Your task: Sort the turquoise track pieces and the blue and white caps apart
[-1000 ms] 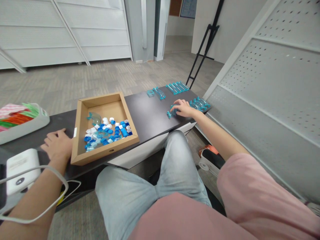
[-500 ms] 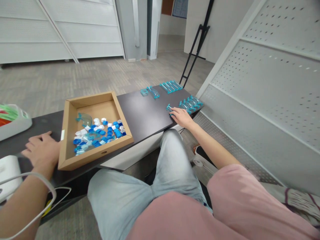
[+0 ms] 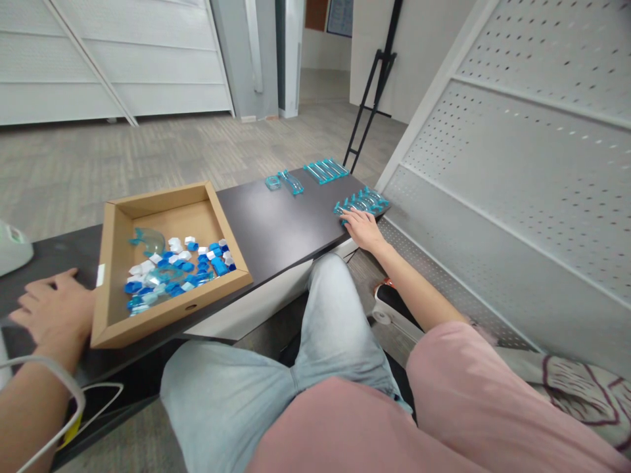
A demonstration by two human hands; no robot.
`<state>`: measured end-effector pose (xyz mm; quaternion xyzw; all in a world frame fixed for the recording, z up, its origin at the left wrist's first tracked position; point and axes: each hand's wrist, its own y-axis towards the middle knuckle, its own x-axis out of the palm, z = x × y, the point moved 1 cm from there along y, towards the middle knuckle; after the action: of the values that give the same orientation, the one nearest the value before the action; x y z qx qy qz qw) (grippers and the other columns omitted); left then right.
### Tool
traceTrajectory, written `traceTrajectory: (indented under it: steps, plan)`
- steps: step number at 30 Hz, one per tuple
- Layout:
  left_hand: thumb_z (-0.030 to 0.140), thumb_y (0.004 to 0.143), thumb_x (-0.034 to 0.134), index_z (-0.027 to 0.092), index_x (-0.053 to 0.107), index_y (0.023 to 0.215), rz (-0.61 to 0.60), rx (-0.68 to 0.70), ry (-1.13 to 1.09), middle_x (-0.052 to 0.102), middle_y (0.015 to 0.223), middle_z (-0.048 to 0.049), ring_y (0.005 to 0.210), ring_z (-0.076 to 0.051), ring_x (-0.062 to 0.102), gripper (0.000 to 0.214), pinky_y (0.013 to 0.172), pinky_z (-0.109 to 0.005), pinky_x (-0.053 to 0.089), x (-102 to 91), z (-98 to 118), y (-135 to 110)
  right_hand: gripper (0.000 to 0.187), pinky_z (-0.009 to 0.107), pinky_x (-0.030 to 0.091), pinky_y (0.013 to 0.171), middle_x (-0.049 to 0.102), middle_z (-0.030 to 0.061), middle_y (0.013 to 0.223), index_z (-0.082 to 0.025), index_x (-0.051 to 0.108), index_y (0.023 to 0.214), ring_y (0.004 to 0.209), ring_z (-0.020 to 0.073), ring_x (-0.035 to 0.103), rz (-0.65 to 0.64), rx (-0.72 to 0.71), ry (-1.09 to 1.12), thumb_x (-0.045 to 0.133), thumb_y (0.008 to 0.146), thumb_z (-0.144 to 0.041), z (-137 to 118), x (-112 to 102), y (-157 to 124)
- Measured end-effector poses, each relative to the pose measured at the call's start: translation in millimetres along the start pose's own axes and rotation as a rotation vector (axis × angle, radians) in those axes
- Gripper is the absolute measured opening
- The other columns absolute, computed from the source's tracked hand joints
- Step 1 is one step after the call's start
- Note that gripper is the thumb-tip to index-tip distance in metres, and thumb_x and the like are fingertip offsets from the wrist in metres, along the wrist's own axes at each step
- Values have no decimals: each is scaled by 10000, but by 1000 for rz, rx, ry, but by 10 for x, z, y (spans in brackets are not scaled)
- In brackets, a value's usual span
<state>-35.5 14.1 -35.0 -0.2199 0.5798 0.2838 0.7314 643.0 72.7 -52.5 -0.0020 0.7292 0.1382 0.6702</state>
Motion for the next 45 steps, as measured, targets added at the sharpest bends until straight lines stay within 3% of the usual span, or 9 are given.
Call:
traceTrajectory:
  steps: [7,14,17,26,32,35,39,42,45]
  plan:
    - [700,893,233,145,413,1866,-12,6,-58,276,1950,-360,1831,-509,283,1135,1420,-738,221,74,-106,70,465,641,367,1374,656,185,1809,-218,742,1625,1709,396,548,18,-117,56,568,1204,-315,-429,-35,-36]
    - [590,1022,103,113,517,1796,20,9,18,452,1832,-368,1758,-494,413,999,1381,-708,337,-3,-31,-20,416,562,380,1319,714,162,1737,-269,749,1595,1599,358,608,-15,-335,219,567,1246,-404,-1264,-72,212]
    - [452,1093,148,-13,559,1715,9,69,37,476,1756,-436,1686,-543,467,879,1334,-718,377,-115,33,-122,380,548,386,1282,761,158,1653,-271,778,1535,1533,356,635,5,-404,296,571,1242,-395,-1670,-111,417]
    - [444,1153,458,18,542,1743,16,145,6,511,1740,-397,1615,-533,503,732,1327,-669,386,-153,55,-195,339,506,420,1193,812,157,1473,-229,799,1448,1384,345,716,-117,-651,382,604,1184,-313,-3196,-131,1356]
    - [460,1134,502,67,596,1721,65,141,-4,564,1731,-366,1579,-524,539,712,1306,-650,421,-105,66,-187,371,608,465,1299,819,183,1457,-229,842,1392,1446,403,728,-212,-596,336,632,1217,-480,-4477,89,1828]
    - [468,1134,507,82,603,1719,70,136,-16,569,1736,-354,1578,-520,530,708,1307,-645,415,-80,54,-166,484,626,550,1282,773,272,1532,-149,858,1378,1438,462,751,-308,-514,295,782,1130,-558,-4881,215,1900]
    - [482,1141,507,77,598,1722,70,140,-13,564,1741,-351,1581,-517,521,714,1305,-638,411,-60,45,-150,366,536,666,1157,855,264,1346,-147,909,1251,1335,460,818,-303,-462,312,916,1004,-417,-4970,319,1998]
    - [484,1145,500,67,583,1735,57,146,1,549,1749,-352,1600,-515,508,727,1307,-626,408,-56,42,-149,138,461,681,1087,901,191,1130,-194,902,1068,1249,414,848,-336,-420,401,873,1013,-318,-4803,316,2087]
    - [485,1147,495,52,576,1737,53,144,0,543,1750,-361,1601,-516,512,736,1309,-627,407,-60,43,-157,50,442,646,1143,905,146,1164,-219,822,971,1258,365,833,-340,-354,535,834,1015,-237,-4602,235,2136]
